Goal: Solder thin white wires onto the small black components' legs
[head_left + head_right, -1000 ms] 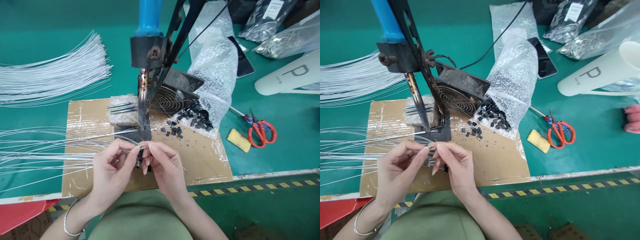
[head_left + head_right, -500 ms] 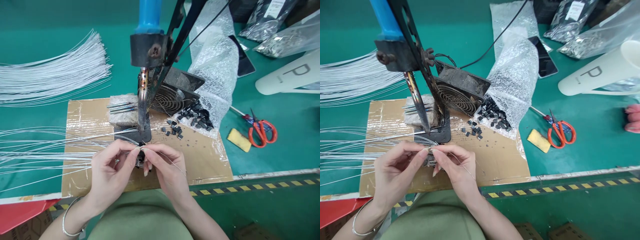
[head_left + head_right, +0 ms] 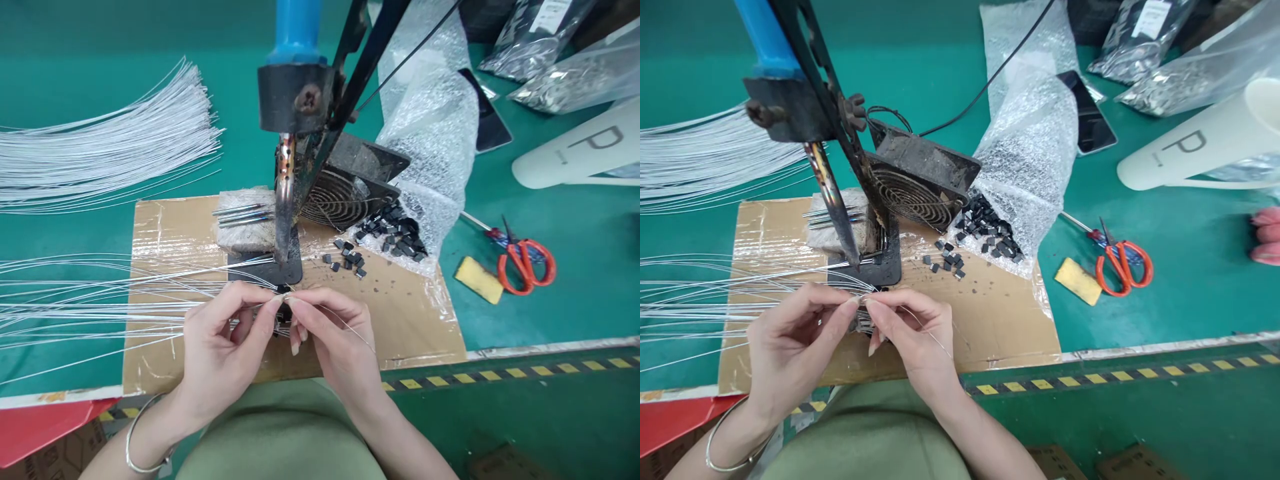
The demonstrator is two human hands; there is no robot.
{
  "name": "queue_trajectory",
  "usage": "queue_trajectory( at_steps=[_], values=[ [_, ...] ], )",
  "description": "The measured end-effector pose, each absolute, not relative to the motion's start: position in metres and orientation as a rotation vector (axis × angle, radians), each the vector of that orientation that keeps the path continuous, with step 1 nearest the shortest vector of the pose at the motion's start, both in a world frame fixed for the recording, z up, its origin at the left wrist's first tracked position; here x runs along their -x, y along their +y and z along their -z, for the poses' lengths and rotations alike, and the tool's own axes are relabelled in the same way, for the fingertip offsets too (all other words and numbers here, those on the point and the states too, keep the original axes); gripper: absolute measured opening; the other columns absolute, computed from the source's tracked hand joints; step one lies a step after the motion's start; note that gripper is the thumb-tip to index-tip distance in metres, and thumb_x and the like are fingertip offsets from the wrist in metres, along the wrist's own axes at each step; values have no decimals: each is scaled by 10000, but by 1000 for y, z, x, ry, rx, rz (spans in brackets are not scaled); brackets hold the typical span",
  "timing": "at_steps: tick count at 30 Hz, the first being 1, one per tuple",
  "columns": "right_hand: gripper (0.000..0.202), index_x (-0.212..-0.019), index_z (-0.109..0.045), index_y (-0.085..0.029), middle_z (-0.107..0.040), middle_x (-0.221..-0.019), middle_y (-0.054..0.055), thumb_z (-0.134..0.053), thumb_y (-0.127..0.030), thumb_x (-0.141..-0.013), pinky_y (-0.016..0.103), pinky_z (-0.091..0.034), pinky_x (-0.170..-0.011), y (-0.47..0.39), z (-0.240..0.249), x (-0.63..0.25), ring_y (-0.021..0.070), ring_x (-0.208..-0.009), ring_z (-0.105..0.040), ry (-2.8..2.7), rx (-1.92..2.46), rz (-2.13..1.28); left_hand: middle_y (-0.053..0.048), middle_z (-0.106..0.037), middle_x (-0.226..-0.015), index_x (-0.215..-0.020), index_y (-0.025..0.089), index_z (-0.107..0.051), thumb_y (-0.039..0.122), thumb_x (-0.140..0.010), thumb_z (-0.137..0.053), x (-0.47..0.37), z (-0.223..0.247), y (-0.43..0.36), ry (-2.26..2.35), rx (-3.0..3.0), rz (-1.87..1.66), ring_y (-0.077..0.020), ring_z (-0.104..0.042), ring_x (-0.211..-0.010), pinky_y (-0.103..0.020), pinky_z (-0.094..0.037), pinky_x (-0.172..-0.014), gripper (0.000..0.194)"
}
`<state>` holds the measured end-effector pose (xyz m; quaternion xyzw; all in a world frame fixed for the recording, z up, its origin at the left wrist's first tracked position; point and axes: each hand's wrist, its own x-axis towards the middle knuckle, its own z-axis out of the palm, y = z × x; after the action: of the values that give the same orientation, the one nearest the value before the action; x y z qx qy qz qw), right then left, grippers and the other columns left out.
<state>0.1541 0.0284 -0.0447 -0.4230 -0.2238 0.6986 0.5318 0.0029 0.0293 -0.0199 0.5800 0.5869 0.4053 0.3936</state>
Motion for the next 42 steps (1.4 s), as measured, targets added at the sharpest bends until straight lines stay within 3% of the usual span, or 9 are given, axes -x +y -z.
queue_trajectory(
  at_steps=[8,19,27,35,42],
  values=[
    [28,-866,-877,-264,-689,-637,-27,-862,-281,-849,181,-535,-464,29,44,-158,73,-489,-616,-549,1033,-1671,17,-720,-762,-902,235,-738,136,-944,-706,-1,20,29,1492,-1557,-990,-110,-637,-664,-217,-467,-575,112],
    [31,-814,-872,-256,-693,-618,-32,-873,-280,-833,172,-513,-464,34,42,-170,69,-471,-615,-570,1030,-1791,48,-662,-667,-888,234,-730,134,-945,-694,3,12,35,1450,-1703,-885,-97,-471,-549,-255,-367,-522,120],
    [57,-790,-869,-230,-646,-555,-40,-878,-282,-814,178,-512,-467,37,41,-173,71,-459,-583,-551,1038,-1848,48,-692,-695,-895,235,-727,123,-949,-681,6,12,35,1429,-1774,-852,-96,-463,-552,-267,-365,-541,133],
    [55,-819,-875,-244,-679,-605,-28,-865,-298,-826,190,-517,-459,35,42,-171,80,-472,-601,-537,1030,-1833,70,-609,-637,-880,236,-719,121,-943,-689,3,12,37,1457,-1721,-879,-83,-430,-528,-238,-350,-501,134],
    [74,-797,-875,-231,-647,-554,-26,-863,-304,-792,201,-507,-433,34,40,-161,89,-456,-565,-447,1040,-1766,15,-689,-710,-886,223,-730,170,-954,-694,-3,16,31,1519,-1606,-931,-117,-565,-584,-253,-407,-513,94]
  ],
)
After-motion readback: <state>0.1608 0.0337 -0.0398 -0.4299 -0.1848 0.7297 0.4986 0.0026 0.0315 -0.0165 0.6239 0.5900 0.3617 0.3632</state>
